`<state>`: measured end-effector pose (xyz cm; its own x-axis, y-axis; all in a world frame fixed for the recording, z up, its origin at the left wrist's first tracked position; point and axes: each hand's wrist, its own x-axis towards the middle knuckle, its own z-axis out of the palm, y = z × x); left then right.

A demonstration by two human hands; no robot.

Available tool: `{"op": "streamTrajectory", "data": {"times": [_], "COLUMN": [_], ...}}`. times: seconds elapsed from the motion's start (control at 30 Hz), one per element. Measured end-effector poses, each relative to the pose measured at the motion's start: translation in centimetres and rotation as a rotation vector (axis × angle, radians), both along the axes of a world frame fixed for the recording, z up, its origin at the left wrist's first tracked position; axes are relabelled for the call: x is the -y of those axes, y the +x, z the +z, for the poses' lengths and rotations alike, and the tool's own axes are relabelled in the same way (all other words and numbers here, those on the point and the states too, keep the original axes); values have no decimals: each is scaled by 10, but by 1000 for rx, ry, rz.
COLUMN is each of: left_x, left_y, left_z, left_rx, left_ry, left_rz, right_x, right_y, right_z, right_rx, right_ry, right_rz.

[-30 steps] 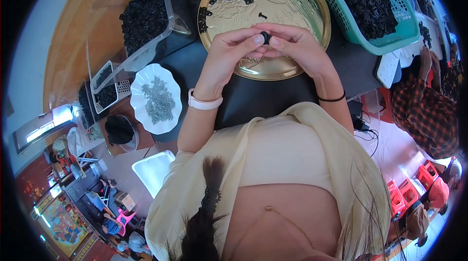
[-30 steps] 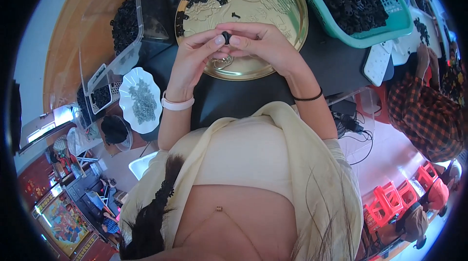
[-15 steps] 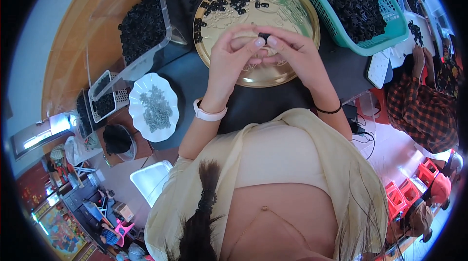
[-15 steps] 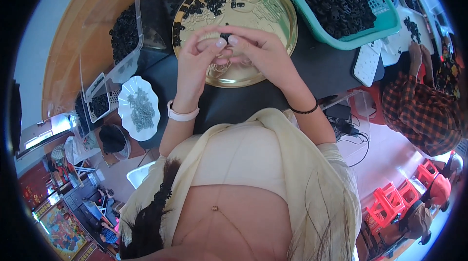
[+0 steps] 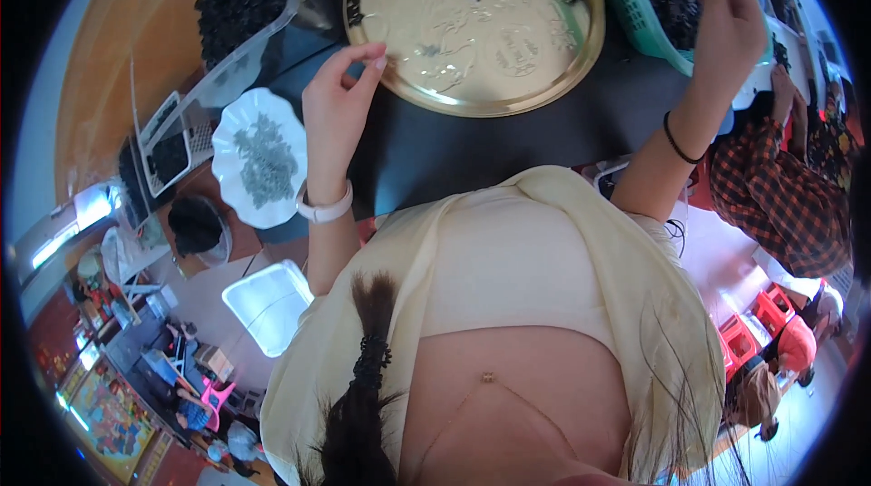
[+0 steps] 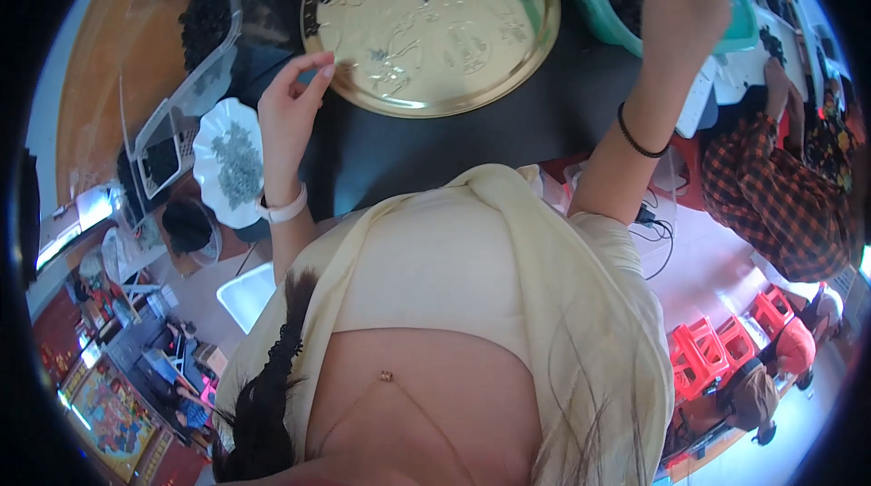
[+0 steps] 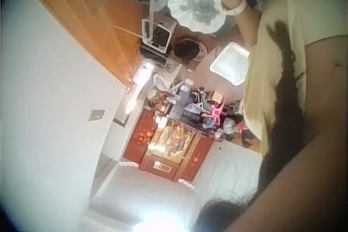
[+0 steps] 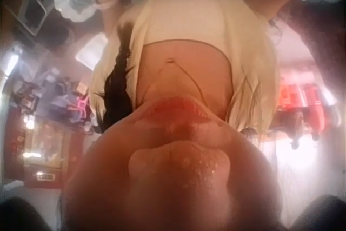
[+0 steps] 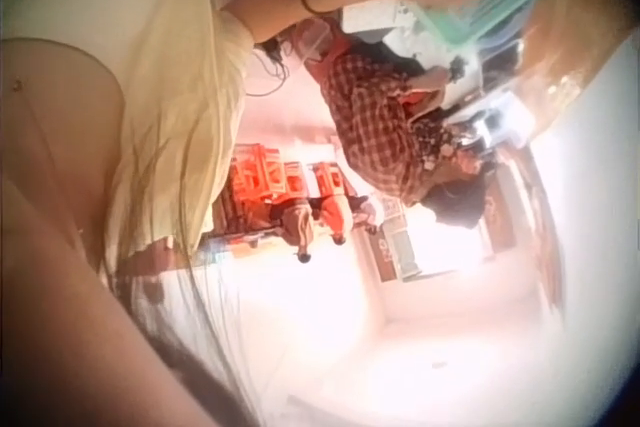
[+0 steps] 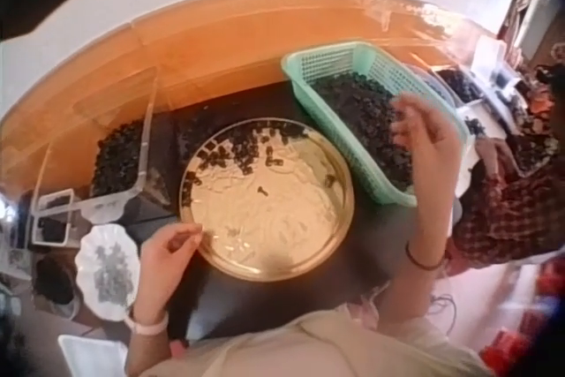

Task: The person assembles small black parts on a gold tray by hand.

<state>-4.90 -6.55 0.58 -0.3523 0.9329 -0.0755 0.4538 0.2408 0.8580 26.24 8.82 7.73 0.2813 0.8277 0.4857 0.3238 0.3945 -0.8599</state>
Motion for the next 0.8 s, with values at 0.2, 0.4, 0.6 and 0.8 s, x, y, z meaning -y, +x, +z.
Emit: {"op": "streamTrajectory", "data": {"times": [0.2,0.4,0.6,0.8], "left_x": [4,-5,-8,-21], "left_y": [5,20,16,12], "left_z": [-12,-2,-1,9], "left_rx": [-81,18,-4,-184], "left_ry": [44,60,102,17], "left_rz": [-4,-7,-32,-129], "right_x": [23,-5,-1,9], "right_y": [-44,-50,-51,-54], "right_z": [-25,-93,-79,-7], "right_rx": [655,1095,1058,833], "right_ry": [-122,155,-119,106], "right_rz": [505,398,389,384]}}
